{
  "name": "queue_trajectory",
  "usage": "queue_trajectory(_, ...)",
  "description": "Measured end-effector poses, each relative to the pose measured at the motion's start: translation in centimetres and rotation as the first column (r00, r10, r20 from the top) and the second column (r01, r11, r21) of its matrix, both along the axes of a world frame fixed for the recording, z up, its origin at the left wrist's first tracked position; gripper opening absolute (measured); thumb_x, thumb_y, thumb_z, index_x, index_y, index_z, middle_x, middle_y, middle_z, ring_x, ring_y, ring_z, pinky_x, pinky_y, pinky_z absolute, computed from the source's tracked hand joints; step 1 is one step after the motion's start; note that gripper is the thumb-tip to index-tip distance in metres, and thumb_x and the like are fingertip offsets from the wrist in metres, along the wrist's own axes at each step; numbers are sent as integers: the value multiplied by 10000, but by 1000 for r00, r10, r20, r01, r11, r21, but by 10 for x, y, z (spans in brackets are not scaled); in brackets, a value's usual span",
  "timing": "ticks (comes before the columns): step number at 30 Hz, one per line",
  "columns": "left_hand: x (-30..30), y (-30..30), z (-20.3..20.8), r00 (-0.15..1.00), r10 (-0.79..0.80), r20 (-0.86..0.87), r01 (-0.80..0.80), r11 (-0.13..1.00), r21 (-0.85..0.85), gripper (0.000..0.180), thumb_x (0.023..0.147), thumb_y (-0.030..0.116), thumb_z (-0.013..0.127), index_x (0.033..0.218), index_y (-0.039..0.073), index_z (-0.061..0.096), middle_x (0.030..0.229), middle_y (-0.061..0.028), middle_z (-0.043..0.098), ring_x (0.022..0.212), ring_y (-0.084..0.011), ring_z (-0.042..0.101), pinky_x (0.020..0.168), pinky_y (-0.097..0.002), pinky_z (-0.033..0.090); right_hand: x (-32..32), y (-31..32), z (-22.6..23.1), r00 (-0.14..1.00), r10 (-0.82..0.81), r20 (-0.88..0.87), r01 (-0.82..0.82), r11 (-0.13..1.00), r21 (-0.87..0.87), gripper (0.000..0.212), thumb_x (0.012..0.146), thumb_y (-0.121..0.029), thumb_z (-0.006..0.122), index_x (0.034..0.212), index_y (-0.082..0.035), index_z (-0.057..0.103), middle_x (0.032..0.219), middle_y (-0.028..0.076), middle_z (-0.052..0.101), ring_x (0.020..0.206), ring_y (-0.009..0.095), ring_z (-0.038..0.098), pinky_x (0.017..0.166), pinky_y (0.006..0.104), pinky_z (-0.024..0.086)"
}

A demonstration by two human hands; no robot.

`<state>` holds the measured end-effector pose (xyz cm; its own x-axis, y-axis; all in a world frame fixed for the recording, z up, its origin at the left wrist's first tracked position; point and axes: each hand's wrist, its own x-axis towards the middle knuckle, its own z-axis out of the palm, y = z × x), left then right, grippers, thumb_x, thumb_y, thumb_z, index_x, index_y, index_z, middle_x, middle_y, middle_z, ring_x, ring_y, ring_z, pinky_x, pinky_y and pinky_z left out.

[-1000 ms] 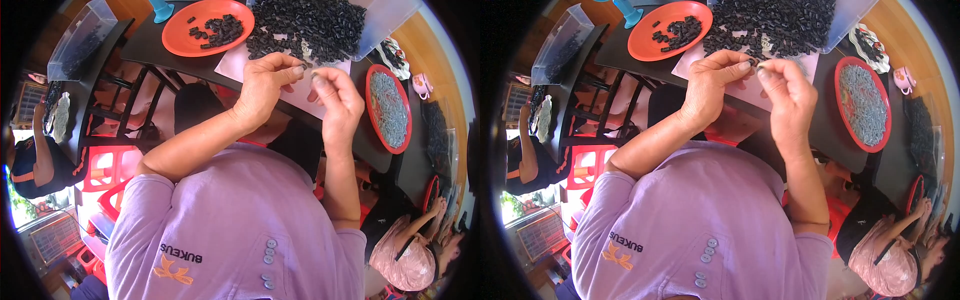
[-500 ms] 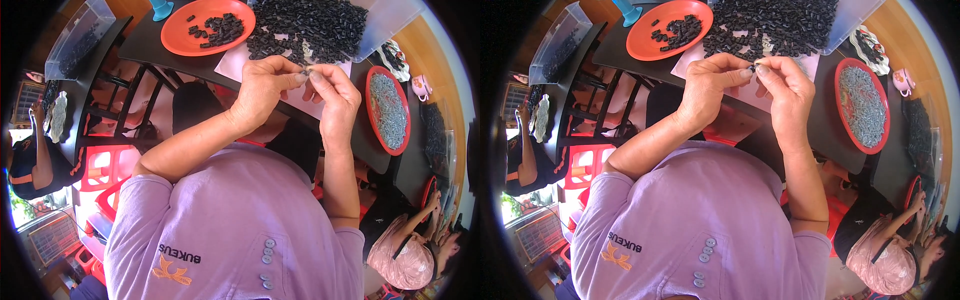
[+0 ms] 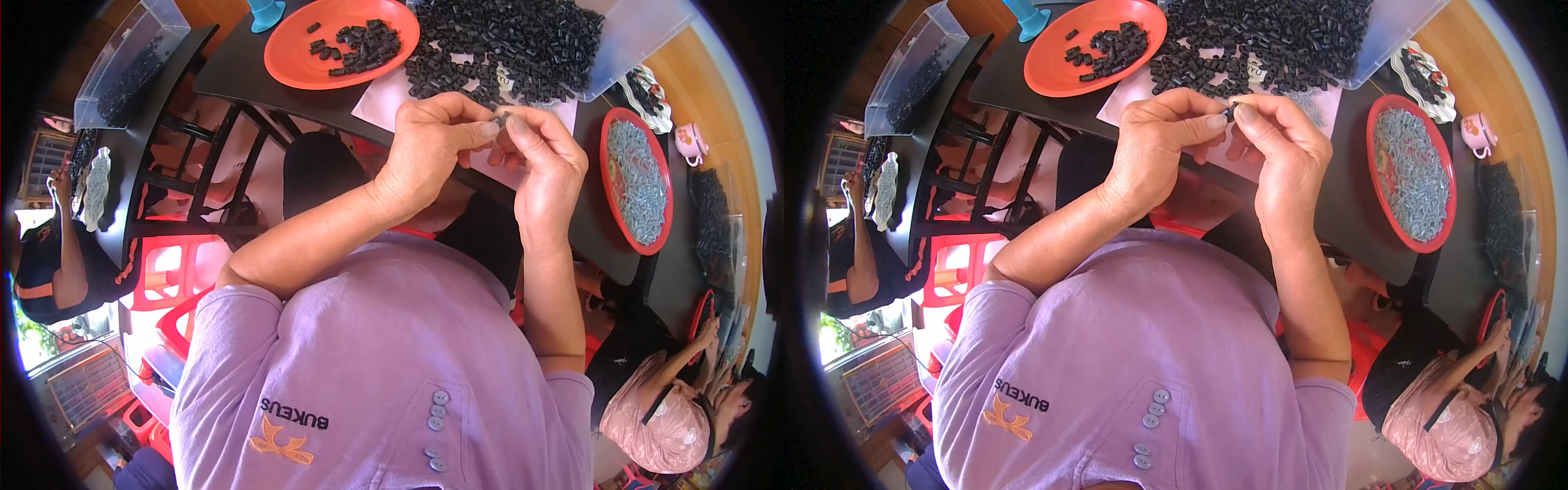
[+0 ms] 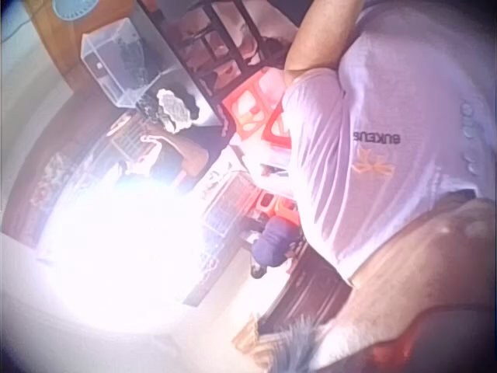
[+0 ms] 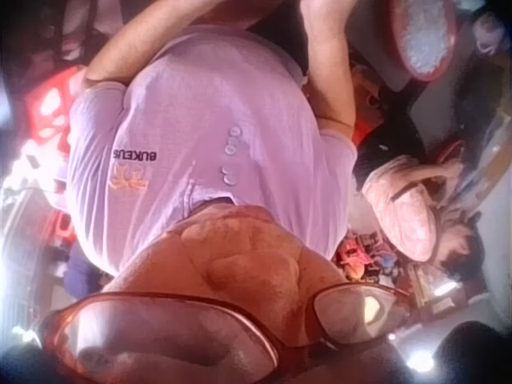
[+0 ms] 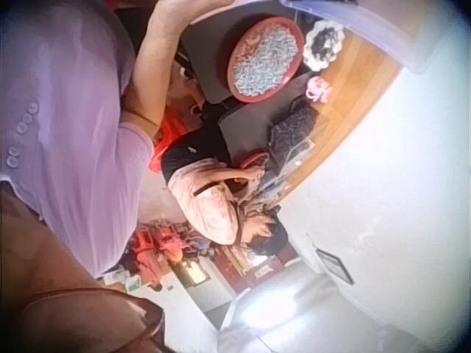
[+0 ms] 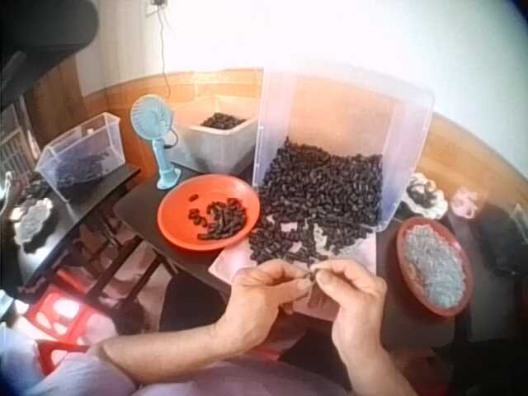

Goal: The person assembles plastic clips by taking small metal springs and plastic pieces from the table and fitting them together by hand.

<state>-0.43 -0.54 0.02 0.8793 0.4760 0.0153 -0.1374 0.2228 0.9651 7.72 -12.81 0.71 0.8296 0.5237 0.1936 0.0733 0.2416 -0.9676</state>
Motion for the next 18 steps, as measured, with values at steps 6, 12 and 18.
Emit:
queue_trajectory(6,0,0,0,1000,-20,19,21,1000,-17,89,886,75,693,911,-10,685,764,-41,667,638,-90,564,586,-219,455,1,-1,-2,991,33,-128,-29,999,32,165,906,-102,657,994,33,691,804,78,678,619,142,595,581,228,412)
queue_trajectory(12,-2,-2,1,1000,-22,9,22,1000,-11,87,884,69,688,899,-16,679,765,-45,665,632,-88,560,580,-218,449,1,-3,-3,999,28,-37,-29,999,-31,159,897,-64,662,1027,22,693,860,68,693,660,110,603,619,213,435)
queue_trajectory(18,1,-5,-3,1000,8,-26,-8,1000,22,67,882,47,669,894,-17,681,744,-41,653,615,-79,541,559,-214,430,1,-1,-3,868,-70,492,123,990,-76,188,880,57,648,1059,15,687,963,70,708,846,122,668,790,250,523)
